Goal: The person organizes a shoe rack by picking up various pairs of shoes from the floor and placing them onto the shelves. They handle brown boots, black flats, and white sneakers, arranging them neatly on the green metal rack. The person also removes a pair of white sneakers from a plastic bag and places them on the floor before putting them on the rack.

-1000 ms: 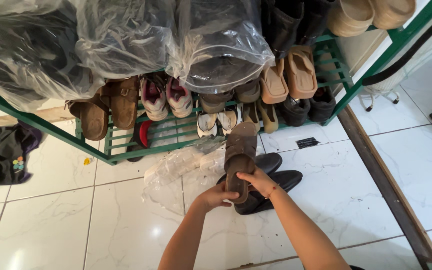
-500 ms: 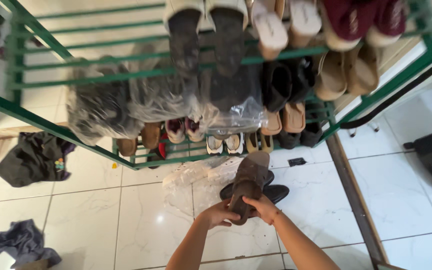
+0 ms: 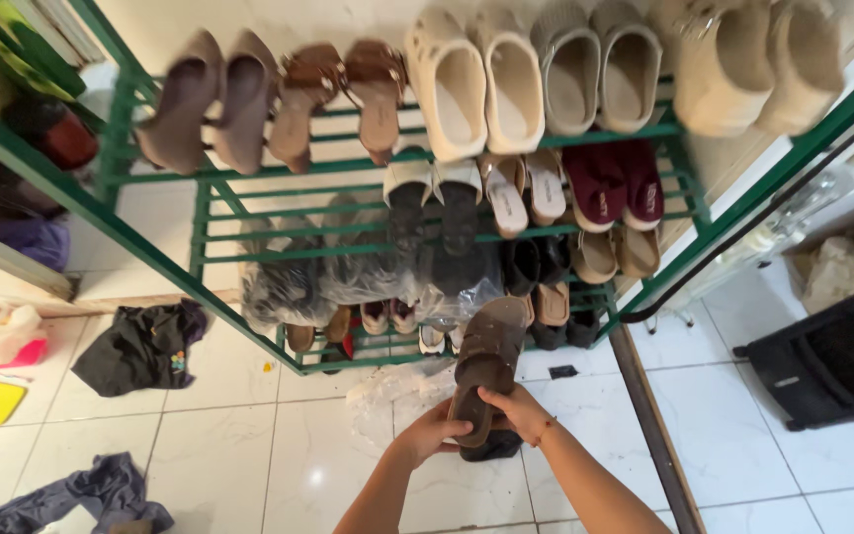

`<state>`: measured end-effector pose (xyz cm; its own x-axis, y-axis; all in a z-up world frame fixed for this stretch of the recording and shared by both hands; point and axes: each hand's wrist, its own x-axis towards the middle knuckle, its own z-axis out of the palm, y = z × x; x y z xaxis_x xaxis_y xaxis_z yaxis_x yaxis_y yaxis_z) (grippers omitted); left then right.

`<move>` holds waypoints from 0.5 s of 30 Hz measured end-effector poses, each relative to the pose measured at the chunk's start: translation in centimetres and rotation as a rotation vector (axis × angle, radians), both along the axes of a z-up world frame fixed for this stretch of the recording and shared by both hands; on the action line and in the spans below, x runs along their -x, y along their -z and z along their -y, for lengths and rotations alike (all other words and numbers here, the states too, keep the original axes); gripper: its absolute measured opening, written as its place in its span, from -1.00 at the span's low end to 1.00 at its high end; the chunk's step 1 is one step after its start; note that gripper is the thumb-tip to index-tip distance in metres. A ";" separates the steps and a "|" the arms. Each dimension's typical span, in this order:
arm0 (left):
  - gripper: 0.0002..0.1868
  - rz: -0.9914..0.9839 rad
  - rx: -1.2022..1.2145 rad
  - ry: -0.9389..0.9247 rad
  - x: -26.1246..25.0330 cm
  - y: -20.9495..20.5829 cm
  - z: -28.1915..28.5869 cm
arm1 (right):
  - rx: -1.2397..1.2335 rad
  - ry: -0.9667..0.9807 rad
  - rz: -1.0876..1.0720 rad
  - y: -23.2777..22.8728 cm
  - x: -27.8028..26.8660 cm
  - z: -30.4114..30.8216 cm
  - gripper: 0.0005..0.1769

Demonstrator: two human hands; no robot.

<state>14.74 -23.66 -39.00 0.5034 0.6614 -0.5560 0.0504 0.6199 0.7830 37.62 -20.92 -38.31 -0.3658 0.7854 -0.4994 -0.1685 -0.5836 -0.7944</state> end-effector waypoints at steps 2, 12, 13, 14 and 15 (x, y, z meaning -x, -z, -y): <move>-0.02 0.035 -0.015 -0.074 0.6 -1.9 0.7 | -0.040 -0.006 0.032 -3.2 0.7 -0.1 -0.33; -0.09 0.161 -0.236 -0.143 5.0 -10.2 -0.2 | -0.165 -0.005 0.073 -15.2 5.8 -0.2 -0.34; -0.10 0.160 -0.253 -0.155 5.3 -11.2 -0.4 | -0.189 0.012 0.083 -16.1 6.2 -0.5 -0.35; -0.10 0.132 -0.277 -0.158 5.7 -12.0 -0.3 | -0.205 0.026 0.092 -16.8 6.8 -0.5 -0.35; -0.10 0.104 -0.300 -0.162 6.1 -12.8 -0.2 | -0.222 0.041 0.101 -17.5 7.3 -0.5 -0.36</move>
